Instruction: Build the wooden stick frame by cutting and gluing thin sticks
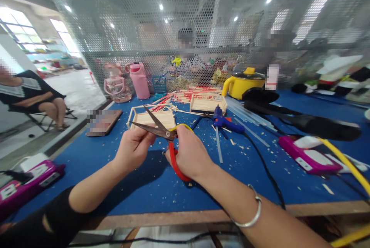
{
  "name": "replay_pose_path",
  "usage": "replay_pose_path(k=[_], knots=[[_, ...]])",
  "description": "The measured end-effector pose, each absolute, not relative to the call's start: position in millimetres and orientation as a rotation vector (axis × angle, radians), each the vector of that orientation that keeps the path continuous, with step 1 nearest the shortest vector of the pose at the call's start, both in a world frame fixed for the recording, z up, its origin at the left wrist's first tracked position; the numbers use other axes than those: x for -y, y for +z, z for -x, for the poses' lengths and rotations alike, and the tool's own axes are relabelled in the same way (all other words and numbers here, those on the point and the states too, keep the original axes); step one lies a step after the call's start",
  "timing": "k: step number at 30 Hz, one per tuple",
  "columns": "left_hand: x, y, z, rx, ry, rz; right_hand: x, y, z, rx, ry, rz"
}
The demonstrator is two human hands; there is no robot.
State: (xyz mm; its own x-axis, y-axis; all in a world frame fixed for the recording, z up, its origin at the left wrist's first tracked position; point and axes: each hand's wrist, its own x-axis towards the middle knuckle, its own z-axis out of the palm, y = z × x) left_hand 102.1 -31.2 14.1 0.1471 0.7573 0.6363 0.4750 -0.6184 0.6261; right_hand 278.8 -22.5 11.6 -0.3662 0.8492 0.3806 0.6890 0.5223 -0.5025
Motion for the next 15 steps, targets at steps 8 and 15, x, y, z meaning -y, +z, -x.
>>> replay_pose_path(k=[8,15], knots=[[33.1,11.5,-108.1,-1.295,1.591,-2.027,23.9,11.8,-273.3,2.106,0.268,1.247],[29.5,6.9,-106.9,-1.255,1.664,-1.992,22.7,14.4,-277.5,2.168,0.147,1.223]])
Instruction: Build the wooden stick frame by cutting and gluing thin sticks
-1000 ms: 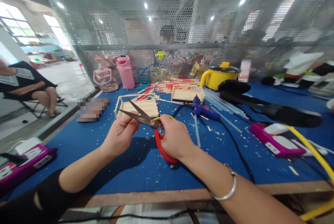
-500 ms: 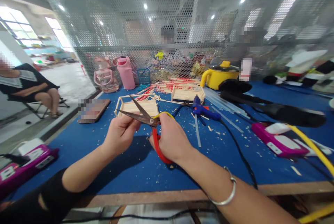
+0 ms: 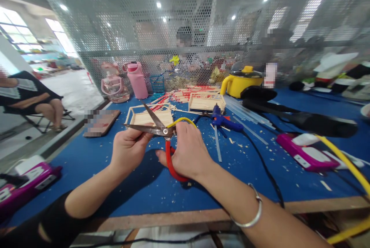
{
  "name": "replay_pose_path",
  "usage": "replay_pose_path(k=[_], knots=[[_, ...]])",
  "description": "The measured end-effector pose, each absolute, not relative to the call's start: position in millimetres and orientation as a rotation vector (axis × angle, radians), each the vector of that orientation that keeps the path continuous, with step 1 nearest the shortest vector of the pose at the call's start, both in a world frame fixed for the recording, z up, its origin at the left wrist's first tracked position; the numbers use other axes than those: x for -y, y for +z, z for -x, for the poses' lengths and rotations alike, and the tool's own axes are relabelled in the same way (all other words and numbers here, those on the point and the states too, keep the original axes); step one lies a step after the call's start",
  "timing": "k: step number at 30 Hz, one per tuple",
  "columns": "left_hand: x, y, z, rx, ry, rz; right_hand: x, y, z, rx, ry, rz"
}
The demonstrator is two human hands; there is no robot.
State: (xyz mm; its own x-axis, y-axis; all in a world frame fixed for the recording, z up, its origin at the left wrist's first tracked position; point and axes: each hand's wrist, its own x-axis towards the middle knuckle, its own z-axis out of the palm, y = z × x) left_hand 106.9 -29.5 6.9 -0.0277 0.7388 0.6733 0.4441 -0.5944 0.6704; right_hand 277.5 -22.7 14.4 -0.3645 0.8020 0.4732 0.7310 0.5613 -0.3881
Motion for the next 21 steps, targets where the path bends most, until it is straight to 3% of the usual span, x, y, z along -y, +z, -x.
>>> replay_pose_path(k=[10,21], knots=[[27.1,3.5,-104.3,-1.2,1.77,-2.093,27.3,15.9,-277.3,2.181,0.228,1.201],[34.7,9.3,-113.0,-1.108,1.705,-2.121,18.3,8.3,-279.3,2.086,-0.066,1.124]])
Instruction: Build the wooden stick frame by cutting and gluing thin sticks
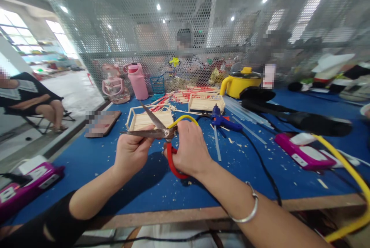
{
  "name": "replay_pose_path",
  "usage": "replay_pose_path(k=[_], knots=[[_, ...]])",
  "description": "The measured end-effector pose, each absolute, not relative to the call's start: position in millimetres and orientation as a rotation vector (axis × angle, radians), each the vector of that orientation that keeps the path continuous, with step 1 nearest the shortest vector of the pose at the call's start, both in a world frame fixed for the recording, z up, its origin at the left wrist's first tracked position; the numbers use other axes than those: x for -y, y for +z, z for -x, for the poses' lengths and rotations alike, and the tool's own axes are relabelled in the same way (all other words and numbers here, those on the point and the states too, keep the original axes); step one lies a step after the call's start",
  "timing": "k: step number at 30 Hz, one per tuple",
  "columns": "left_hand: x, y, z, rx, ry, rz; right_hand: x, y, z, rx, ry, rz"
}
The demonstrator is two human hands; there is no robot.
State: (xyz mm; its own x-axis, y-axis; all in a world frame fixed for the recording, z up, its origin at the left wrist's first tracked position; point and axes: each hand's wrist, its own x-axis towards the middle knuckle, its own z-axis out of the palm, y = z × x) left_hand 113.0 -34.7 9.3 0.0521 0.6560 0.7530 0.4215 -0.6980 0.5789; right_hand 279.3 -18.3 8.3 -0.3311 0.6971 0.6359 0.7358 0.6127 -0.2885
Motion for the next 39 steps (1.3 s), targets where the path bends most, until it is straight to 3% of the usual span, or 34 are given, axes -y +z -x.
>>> replay_pose_path(k=[21,31,35,39], knots=[[29.9,11.0,-107.4,-1.072,1.43,-1.975,19.3,17.9,-283.6,2.187,0.589,1.087],[28.9,16.7,-106.0,-1.284,1.39,-1.958,21.5,5.3,-276.7,2.101,0.444,1.348],[27.6,14.3,-109.4,-1.195,1.31,-1.965,18.3,13.8,-273.5,1.972,0.745,1.191],[13.7,12.2,-102.2,-1.215,1.472,-1.602,1.7,38.8,-292.8,1.642,0.976,1.298]])
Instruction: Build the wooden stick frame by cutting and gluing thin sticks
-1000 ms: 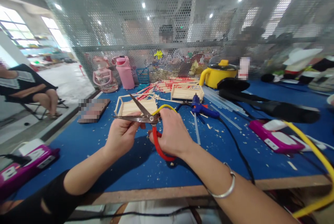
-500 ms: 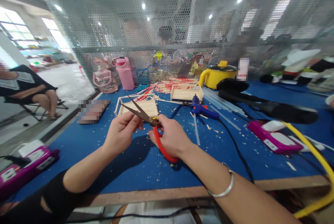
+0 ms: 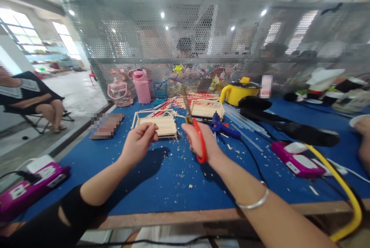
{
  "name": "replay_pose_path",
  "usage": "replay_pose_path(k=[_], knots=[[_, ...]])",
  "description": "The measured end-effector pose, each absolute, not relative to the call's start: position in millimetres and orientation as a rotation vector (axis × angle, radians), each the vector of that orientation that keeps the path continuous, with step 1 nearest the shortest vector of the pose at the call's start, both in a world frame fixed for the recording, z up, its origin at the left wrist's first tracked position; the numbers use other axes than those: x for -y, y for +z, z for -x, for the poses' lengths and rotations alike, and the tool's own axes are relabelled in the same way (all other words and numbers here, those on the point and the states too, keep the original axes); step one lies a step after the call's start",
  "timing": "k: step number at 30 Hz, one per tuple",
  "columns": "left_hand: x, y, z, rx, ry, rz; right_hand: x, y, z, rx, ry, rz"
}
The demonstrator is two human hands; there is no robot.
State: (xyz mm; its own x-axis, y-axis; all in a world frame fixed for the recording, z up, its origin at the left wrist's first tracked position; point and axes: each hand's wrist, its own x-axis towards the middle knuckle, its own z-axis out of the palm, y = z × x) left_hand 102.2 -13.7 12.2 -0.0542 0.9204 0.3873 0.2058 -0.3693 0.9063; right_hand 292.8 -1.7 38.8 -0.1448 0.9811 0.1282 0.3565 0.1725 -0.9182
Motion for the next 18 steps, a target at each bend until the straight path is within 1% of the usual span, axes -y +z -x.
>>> replay_pose_path(k=[4,9,11,15,18], knots=[[1.1,11.3,-92.8,-1.211,1.51,-1.431,-9.7,52.2,-326.0,1.651,1.006,1.566],[0.4,8.7,-92.5,-1.268,1.399,-1.406,-9.1,44.3,-338.7,1.753,1.335,1.873],[0.6,6.5,-93.7,-1.269,1.362,-1.386,-12.3,43.3,-335.3,1.836,1.363,1.995],[-1.3,0.3,-93.9,-1.238,1.335,-1.325,-25.9,45.6,-326.9,2.045,1.17,2.129],[-5.3,-1.9,-93.0,-1.211,1.354,-1.248,-35.2,50.8,-320.8,2.193,0.967,2.088]])
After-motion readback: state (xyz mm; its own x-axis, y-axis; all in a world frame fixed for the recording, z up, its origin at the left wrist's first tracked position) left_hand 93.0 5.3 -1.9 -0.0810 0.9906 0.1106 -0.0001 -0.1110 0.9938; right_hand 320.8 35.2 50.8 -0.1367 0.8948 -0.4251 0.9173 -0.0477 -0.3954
